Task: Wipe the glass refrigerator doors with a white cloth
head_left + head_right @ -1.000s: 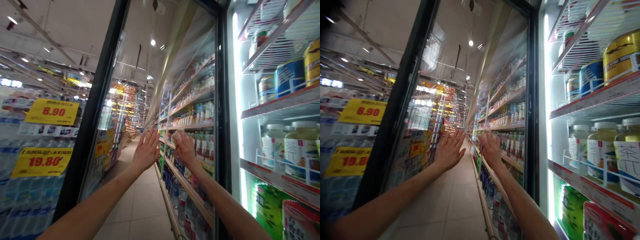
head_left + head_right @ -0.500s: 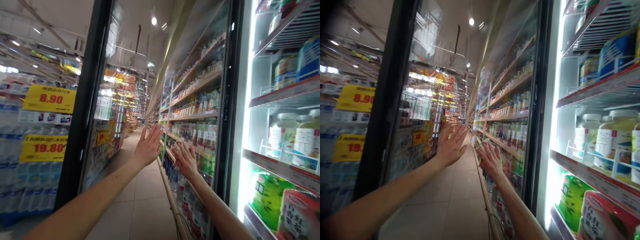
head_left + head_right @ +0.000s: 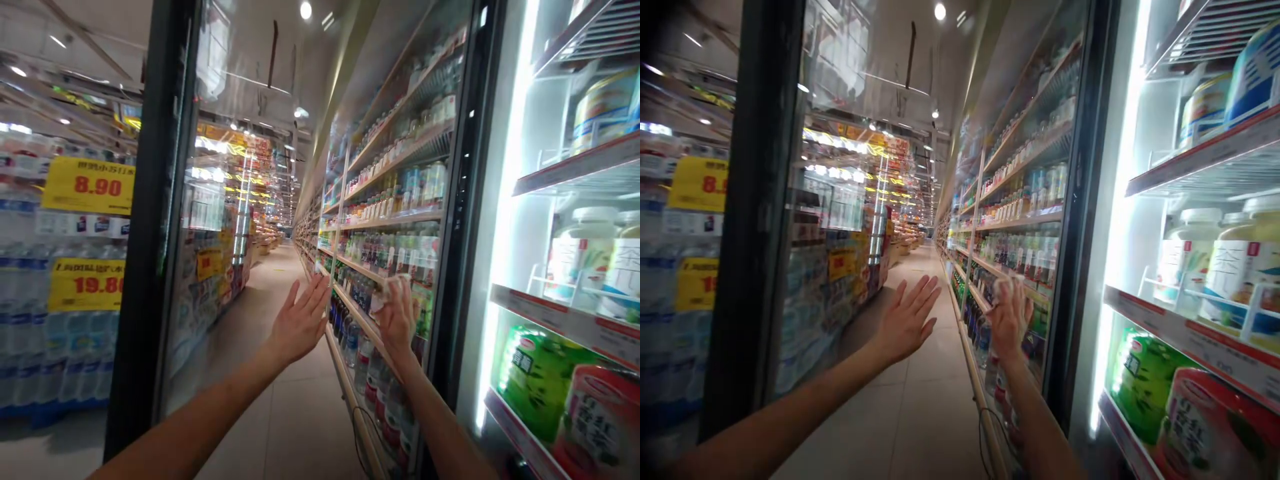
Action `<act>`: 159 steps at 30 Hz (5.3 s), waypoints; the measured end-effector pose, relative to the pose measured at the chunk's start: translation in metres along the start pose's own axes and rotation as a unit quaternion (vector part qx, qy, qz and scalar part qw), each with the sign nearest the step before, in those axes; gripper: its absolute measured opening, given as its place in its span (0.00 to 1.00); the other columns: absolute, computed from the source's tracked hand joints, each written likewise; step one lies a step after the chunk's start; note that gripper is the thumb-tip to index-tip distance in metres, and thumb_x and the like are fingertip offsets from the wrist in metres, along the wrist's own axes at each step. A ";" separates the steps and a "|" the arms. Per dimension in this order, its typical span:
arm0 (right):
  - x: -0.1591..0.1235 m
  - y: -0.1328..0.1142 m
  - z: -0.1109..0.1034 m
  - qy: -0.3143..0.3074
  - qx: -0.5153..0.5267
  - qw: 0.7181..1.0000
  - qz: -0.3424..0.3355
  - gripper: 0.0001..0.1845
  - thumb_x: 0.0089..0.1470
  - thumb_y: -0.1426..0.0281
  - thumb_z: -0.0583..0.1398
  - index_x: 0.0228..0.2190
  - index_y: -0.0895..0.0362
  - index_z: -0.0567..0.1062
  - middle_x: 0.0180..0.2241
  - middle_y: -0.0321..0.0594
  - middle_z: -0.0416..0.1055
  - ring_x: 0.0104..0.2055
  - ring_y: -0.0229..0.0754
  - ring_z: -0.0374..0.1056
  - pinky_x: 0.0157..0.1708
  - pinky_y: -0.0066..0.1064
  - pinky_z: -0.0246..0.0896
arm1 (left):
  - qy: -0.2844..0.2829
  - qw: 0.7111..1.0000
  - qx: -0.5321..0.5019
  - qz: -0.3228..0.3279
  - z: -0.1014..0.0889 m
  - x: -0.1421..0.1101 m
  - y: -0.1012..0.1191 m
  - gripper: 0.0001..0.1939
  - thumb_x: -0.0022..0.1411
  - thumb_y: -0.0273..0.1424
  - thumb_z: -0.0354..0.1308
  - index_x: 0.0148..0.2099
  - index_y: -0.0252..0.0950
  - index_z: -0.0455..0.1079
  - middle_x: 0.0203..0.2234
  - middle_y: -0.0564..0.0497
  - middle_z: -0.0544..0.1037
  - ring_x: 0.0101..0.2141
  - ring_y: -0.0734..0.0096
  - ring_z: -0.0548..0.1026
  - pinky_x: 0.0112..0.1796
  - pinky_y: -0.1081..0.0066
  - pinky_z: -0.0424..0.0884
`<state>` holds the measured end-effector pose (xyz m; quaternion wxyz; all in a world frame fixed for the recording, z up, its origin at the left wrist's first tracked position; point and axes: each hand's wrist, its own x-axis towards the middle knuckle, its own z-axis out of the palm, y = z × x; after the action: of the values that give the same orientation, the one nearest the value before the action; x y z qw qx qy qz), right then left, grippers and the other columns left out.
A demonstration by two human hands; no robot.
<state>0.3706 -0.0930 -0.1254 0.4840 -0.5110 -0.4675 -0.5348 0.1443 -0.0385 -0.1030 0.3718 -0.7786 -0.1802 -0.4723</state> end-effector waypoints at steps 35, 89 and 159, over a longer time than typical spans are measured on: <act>-0.063 -0.029 0.012 -0.038 0.014 0.999 0.001 0.28 0.54 0.69 0.49 0.56 0.54 0.55 0.61 0.48 0.47 0.64 0.52 0.39 0.57 0.54 0.38 | -0.071 0.935 0.037 0.345 -0.018 -0.061 -0.031 0.20 0.61 0.27 0.47 0.56 0.39 0.58 0.60 0.51 0.55 0.60 0.70 0.50 0.59 0.64 0.45; -0.066 -0.055 0.015 -0.051 0.039 0.993 -0.102 0.26 0.50 0.71 0.52 0.53 0.51 0.61 0.60 0.43 0.51 0.63 0.51 0.43 0.58 0.52 0.38 | -0.091 0.945 0.040 0.311 -0.043 -0.040 -0.082 0.18 0.62 0.30 0.45 0.54 0.45 0.60 0.59 0.57 0.58 0.61 0.70 0.46 0.60 0.62 0.43; -0.059 0.048 -0.025 -0.069 -0.021 0.995 0.065 0.28 0.54 0.69 0.48 0.57 0.57 0.54 0.59 0.52 0.52 0.62 0.49 0.46 0.56 0.55 0.40 | -0.035 0.921 -0.026 0.387 0.040 0.073 0.050 0.17 0.63 0.27 0.43 0.53 0.34 0.63 0.55 0.49 0.64 0.56 0.67 0.58 0.57 0.62 0.52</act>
<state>0.4162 -0.1199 -0.1848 0.4736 -0.5857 -0.4546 -0.4754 0.2353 -0.0467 -0.0705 0.4989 -0.8128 0.1350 -0.2688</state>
